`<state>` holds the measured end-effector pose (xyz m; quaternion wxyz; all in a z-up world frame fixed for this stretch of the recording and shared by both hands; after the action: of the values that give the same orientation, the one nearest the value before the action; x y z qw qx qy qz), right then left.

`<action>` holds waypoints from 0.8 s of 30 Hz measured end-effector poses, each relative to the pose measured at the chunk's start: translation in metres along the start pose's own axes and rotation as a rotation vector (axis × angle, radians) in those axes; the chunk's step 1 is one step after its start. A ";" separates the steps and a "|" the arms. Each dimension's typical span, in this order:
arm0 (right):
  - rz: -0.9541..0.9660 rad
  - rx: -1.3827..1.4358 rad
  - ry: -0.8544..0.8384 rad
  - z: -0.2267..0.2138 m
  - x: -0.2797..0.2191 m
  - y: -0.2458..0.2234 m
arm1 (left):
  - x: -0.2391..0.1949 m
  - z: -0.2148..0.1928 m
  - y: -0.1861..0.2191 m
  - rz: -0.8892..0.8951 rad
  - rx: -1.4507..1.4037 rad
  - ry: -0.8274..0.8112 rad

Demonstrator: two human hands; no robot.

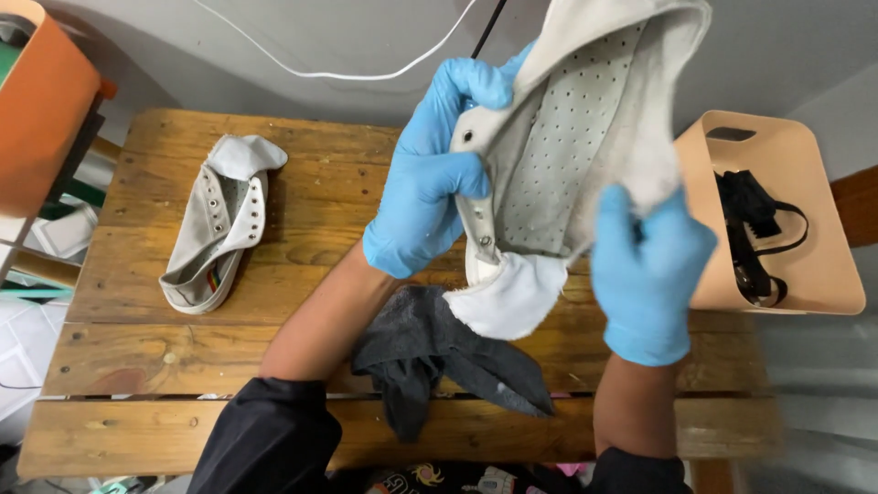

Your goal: The person scrubs a white canvas shoe with a small brush and then wipes it with a gray cloth. They repeat the scrubbing and wiping steps on different parts of the shoe, including the toe cap and side panels.

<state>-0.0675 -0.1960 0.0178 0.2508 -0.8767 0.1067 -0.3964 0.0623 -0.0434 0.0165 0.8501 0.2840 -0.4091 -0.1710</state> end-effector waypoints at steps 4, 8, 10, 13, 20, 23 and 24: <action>0.124 0.340 0.052 -0.018 -0.004 0.029 | -0.001 -0.011 -0.003 0.085 0.107 0.051; 0.114 0.437 0.056 -0.023 0.000 0.022 | 0.001 -0.017 -0.010 0.010 0.122 0.082; 0.147 0.452 0.089 -0.022 0.001 0.031 | 0.002 -0.019 -0.013 -0.057 0.190 0.133; 0.213 0.455 0.146 -0.020 0.008 0.040 | 0.003 -0.020 -0.013 -0.109 0.362 0.106; 0.277 0.517 0.193 -0.020 0.025 0.056 | -0.002 -0.010 0.019 0.185 1.195 -0.036; 0.292 0.526 0.235 -0.024 0.030 0.053 | -0.005 -0.012 0.022 0.167 1.389 -0.221; 0.293 0.526 0.237 -0.024 0.030 0.057 | -0.007 -0.007 0.028 0.167 1.388 -0.223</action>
<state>-0.0648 -0.2649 0.0209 0.5089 -0.7048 0.1543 -0.4695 0.0649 -0.0160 0.0261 0.4361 0.7086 -0.5289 0.1669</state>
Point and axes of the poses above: each hand's wrist, its own x-axis towards the middle knuckle, its own z-axis out of the palm, y = z × x, the point moved 7 cm from there along x, towards the middle knuckle, and after that the axes turned 14 degrees about x, right-handed, at the moved point
